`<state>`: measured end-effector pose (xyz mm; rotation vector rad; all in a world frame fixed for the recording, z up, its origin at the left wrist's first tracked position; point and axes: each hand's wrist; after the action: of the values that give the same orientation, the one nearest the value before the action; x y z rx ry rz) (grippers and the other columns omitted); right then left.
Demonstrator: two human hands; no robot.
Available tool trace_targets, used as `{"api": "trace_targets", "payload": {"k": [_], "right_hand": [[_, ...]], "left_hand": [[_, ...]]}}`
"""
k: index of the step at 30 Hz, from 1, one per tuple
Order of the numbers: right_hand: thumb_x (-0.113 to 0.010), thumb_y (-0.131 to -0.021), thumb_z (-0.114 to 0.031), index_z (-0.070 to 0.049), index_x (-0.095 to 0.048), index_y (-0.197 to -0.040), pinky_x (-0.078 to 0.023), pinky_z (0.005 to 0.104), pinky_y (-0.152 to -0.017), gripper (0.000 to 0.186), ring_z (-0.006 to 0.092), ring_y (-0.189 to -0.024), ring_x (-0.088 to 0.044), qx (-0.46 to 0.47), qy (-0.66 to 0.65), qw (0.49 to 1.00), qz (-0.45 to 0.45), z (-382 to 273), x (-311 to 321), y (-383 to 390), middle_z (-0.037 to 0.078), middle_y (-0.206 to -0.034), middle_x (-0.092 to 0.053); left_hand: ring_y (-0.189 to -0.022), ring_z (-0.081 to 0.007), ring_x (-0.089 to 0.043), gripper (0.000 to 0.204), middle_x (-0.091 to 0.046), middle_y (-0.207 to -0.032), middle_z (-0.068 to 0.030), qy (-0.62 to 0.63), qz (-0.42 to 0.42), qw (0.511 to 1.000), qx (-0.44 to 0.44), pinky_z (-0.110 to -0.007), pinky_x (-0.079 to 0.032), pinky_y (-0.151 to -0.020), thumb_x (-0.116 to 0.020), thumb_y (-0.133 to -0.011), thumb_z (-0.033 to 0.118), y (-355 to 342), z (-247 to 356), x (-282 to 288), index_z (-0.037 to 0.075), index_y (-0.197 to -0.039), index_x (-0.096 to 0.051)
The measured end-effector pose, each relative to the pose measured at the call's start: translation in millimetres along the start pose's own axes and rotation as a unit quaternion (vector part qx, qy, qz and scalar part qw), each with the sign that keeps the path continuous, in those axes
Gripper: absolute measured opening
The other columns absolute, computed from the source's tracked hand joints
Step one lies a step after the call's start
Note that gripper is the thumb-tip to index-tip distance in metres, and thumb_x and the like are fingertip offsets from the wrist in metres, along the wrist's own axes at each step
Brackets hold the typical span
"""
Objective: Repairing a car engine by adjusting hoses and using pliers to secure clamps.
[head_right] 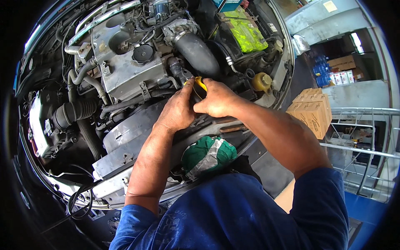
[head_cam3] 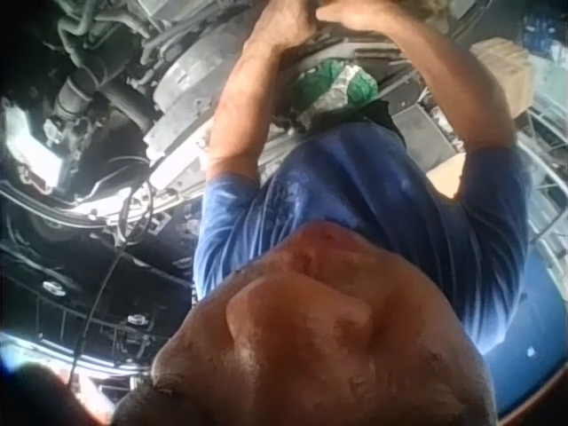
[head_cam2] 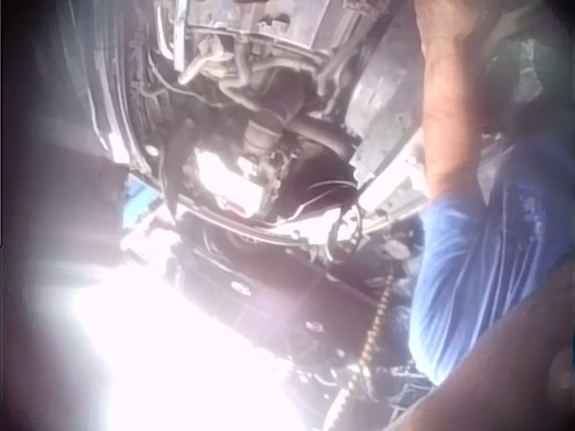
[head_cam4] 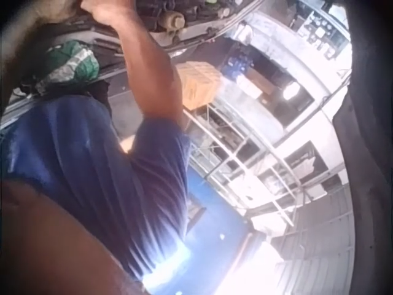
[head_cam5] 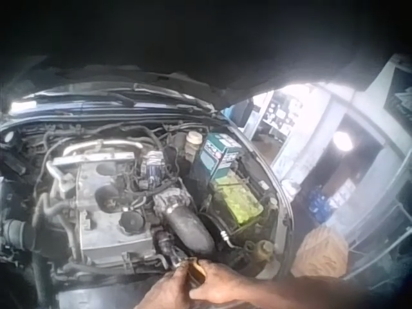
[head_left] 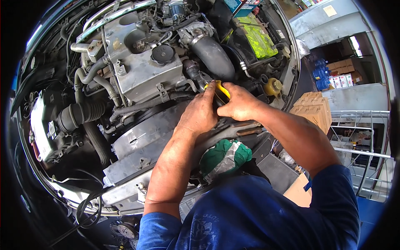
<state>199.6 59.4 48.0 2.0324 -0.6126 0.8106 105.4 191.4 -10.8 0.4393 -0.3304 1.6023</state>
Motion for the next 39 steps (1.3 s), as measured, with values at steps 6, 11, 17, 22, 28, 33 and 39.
{"api": "trace_targets", "payload": {"k": [6,11,17,22,28,33,39], "right_hand": [[-0.072,-0.066,-0.016,0.008,-0.049,-0.128,-0.048,0.0331,-0.093,0.071,0.0256,-0.106,-0.062,0.007,-0.068,0.997,0.037,3,-15,-1,0.02,-0.113,-0.064],[-0.073,-0.067,-0.017,0.007,-0.05,-0.126,-0.048,0.0321,-0.093,0.068,0.0239,-0.103,-0.063,0.044,-0.178,0.982,0.036,19,-21,-7,0.019,-0.111,-0.065],[-0.075,-0.066,-0.025,0.006,-0.052,-0.124,-0.05,0.0364,-0.092,0.069,0.0313,-0.106,-0.065,0.002,-0.023,0.996,0.091,6,-35,-6,0.022,-0.113,-0.066],[-0.075,-0.067,-0.021,0.007,-0.053,-0.123,-0.05,0.0349,-0.093,0.066,0.03,-0.106,-0.065,0.074,-0.233,0.969,0.032,22,-25,-9,0.023,-0.112,-0.065],[-0.076,-0.064,-0.029,0.009,-0.051,-0.124,-0.049,0.0362,-0.093,0.075,0.0335,-0.105,-0.063,0.044,-0.063,0.995,0.062,9,-16,-9,0.025,-0.111,-0.065],[-0.075,-0.06,-0.04,0.013,-0.049,-0.126,-0.05,0.0364,-0.088,0.088,0.0325,-0.103,-0.064,0.013,0.02,0.999,-0.03,7,16,-19,0.026,-0.111,-0.064],[-0.075,-0.063,-0.033,0.01,-0.046,-0.133,-0.05,0.0344,-0.083,0.087,0.0277,-0.096,-0.063,-0.041,0.093,0.983,-0.15,-27,44,-16,0.021,-0.106,-0.066]], "left_hand": [[-0.125,-0.0365,-0.054,0.076,-0.055,-0.132,-0.0272,0.043,0.01,0.999,-0.009,-0.04,-0.044,-0.105,-0.058,-0.073,-0.005,-1,-10,0,-0.002,-0.146,-0.036],[-0.126,-0.0384,-0.052,0.071,-0.052,-0.133,-0.0306,0.121,-0.005,0.992,0.038,-0.041,-0.041,-0.107,-0.051,-0.079,0.003,-3,-10,2,0.001,-0.148,-0.034],[-0.129,-0.0373,-0.051,0.07,-0.054,-0.132,-0.03,0.253,0.049,0.964,0.066,-0.038,-0.039,-0.109,-0.05,-0.08,0.012,-11,-37,-16,0.001,-0.148,-0.035],[-0.129,-0.0372,-0.05,0.073,-0.052,-0.135,-0.0296,0.195,0.004,0.98,0.04,-0.038,-0.038,-0.109,-0.053,-0.081,0.02,-5,-21,-6,-0.001,-0.148,-0.033],[-0.116,-0.0268,-0.058,0.065,-0.058,-0.124,-0.0239,0.259,0.052,0.961,0.086,-0.033,-0.045,-0.099,-0.056,-0.087,0.004,-6,-22,-7,-0.001,-0.147,-0.031],[-0.093,-0.0171,-0.06,0.054,-0.063,-0.104,-0.0139,0.343,0.026,0.937,0.055,-0.029,-0.049,-0.082,-0.061,-0.093,0.01,-8,-15,-6,0.0,-0.141,-0.037],[-0.101,-0.0233,-0.062,0.057,-0.063,-0.116,-0.0175,0.305,0.038,0.947,0.096,-0.032,-0.048,-0.09,-0.063,-0.094,0.017,-3,-12,0,-0.001,-0.141,-0.038]]}}
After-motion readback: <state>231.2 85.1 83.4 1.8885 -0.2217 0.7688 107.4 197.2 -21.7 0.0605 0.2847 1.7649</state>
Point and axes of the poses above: each hand's wrist, its own y-axis away from the middle knuckle, its own x-axis out of the back of the hand, z = x × y
